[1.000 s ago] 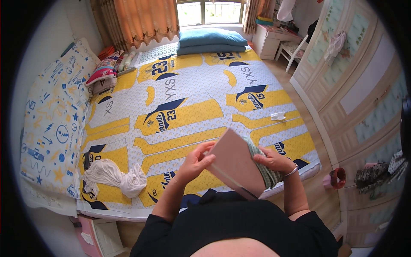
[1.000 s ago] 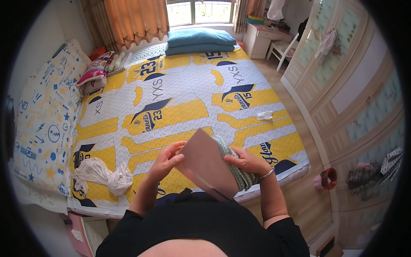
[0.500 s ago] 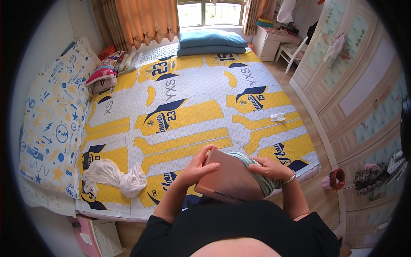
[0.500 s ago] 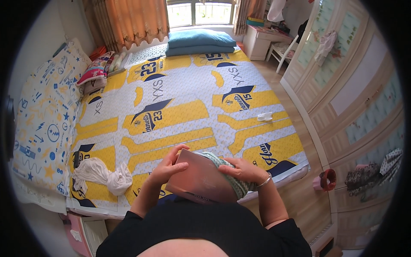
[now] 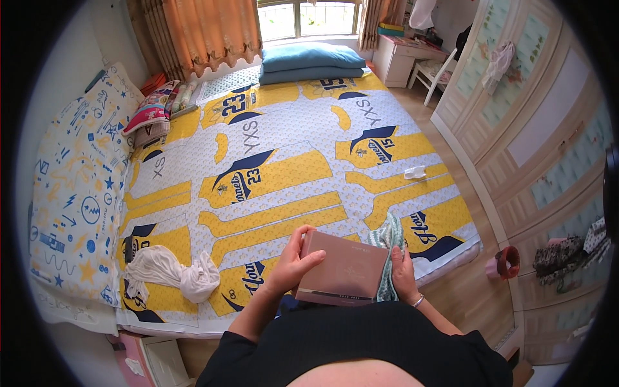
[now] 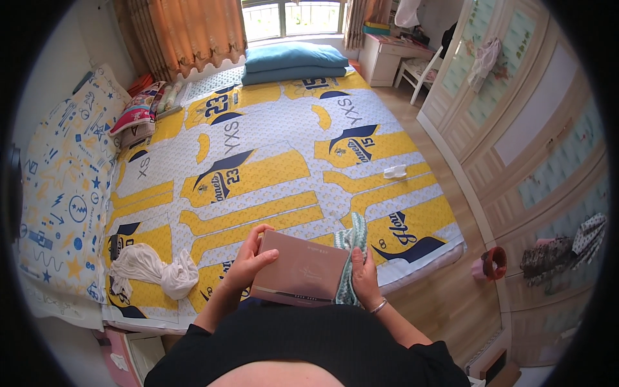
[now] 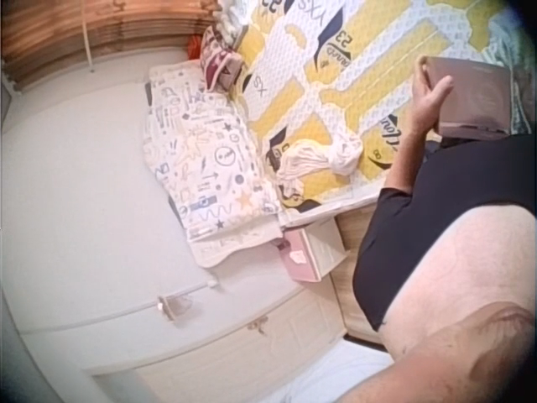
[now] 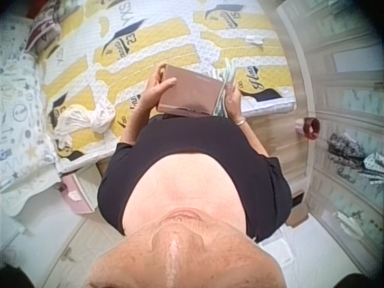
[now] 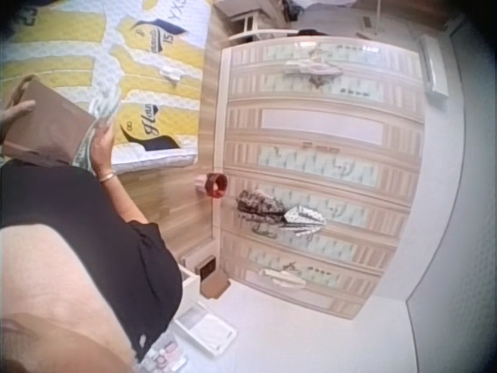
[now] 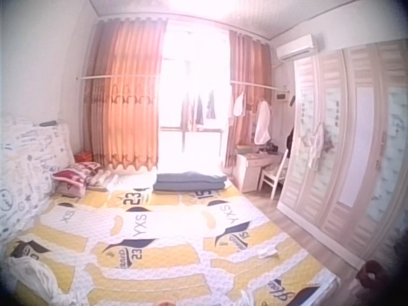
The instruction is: The person wipes all sides and the interior of a pink box using a cloth while sitting at a table and moving through a bedroom.
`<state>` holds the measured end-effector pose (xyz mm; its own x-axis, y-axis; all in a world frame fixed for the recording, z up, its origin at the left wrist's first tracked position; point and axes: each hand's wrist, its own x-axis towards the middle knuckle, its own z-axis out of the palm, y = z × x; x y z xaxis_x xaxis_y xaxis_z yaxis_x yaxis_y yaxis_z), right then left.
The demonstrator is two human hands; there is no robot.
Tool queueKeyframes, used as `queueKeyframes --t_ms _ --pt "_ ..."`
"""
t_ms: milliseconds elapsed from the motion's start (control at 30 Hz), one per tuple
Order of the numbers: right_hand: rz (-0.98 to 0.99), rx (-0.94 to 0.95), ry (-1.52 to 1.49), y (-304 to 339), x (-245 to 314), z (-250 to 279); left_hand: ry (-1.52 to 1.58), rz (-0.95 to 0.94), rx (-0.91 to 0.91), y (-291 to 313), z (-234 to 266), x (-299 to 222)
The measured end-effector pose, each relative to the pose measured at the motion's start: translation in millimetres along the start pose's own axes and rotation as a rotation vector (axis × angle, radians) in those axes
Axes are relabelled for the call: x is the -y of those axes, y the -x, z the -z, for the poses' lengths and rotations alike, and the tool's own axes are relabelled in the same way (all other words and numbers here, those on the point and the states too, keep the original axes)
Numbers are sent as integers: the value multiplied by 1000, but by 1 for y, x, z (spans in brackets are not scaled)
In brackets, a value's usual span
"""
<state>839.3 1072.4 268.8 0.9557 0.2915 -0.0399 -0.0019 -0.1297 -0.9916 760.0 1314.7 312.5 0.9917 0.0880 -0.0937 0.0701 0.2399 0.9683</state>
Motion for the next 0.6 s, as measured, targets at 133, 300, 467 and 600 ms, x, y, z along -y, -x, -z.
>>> queueKeyframes --t_ms 133,300,467,600 --pt "-31 3 -58 6 -31 0 -60 -40 -28 2 -5 -2" --pt "-98 93 -352 10 -33 -2 -72 -63 -42 6 -8 -1" --pt "-102 123 -363 13 -27 0 -42 -154 -77 11 -10 5" --pt "-98 102 -371 17 -22 -1 -4 -192 -85 12 -12 6"
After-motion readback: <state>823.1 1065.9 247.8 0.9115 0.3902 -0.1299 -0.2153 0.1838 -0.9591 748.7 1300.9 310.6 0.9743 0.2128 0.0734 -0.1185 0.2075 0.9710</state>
